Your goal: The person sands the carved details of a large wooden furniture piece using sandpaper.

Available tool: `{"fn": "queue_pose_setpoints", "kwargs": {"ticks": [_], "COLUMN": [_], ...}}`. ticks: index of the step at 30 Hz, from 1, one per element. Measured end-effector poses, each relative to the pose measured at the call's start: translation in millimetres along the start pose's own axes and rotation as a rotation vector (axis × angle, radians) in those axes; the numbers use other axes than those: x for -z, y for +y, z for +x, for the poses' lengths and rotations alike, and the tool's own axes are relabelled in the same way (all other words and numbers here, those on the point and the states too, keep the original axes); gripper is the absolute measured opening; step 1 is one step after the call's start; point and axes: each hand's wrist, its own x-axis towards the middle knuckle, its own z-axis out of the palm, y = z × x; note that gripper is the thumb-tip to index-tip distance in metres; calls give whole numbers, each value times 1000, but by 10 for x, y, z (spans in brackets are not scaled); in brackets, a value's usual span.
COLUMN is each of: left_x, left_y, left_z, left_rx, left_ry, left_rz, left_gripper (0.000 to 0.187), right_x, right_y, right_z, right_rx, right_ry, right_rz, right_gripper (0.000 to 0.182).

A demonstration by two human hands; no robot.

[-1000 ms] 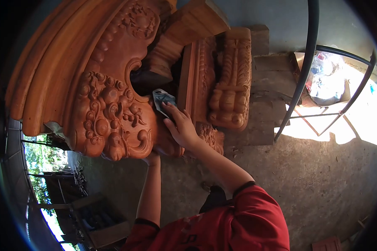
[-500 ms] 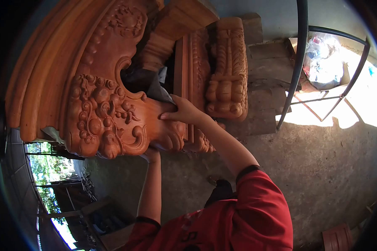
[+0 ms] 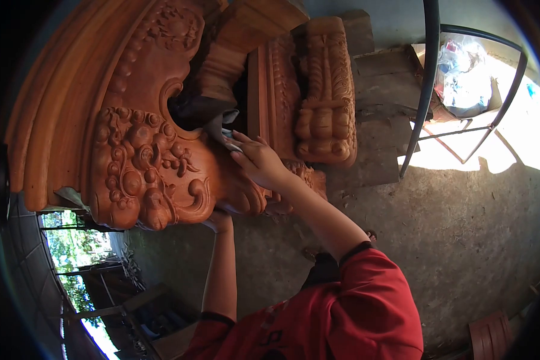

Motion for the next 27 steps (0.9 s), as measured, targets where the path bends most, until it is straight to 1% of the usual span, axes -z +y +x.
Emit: {"fn": "queue_pose_setpoints", "kwargs": {"ticks": [1,3,4,6,8,10,11,12,13,14,16,17,19,20,22,23,25,26,27], "left_x": [-6,40,63,36,14,37,72,96,113,127,125,107,45,59,73,69,50,38,31], "left_y": [3,-1,-8,-38,0,66,74,70,73,89,148,201,311,273,158,143,137,113,76], "left_z": [-11,-64,-70,-65,-36,-40,-19,22,62,99,145,147,156,139,123,126,132,117,87], "left_rx": [-14,4,12,6,1,256,255,90,-77,-80,-155,-152,200,196,234,230,384,381,256], "left_ry": [-6,-30,-44,-34,-33,-47,-51,-72,-91,-89,-61,-62,66,71,-10,0,-21,-11,-11], "left_rz": [29,81,127,113,95,-169,-168,-5,158,157,209,206,-276,-281,-174,-189,-279,-297,-152], "left_gripper": [57,58,58,58,59,61,61,62,63,63,61,61,63,63,63,63,67,67,65], "right_x": [15,34,3,-62,-83,-62,12,92,170,230,259,311,418,445,492,518,566,575,571], "right_y": [-8,-16,-27,-39,50,115,109,109,120,152,250,240,173,197,250,222,107,37,-47], "right_z": [31,96,146,286,233,70,-88,-247,-444,-657,-948,-1025,-1105,-1140,-1150,-1145,-1145,-1131,-1118], "right_rx": [-2,-32,-35,-120,-91,-71,-259,-441,-475,-509,-443,-445,-560,-553,-576,-561,-640,-625,-610], "right_ry": [-5,-109,-110,-181,-151,-129,-29,72,145,220,287,287,254,258,279,286,311,318,337], "right_rz": [-1,-142,-137,-63,-24,16,128,239,177,116,119,115,93,91,38,28,33,22,49], "right_gripper": [32,29,29,28,28,27,25,24,23,24,26,26,28,28,28,28,26,26,25]}}
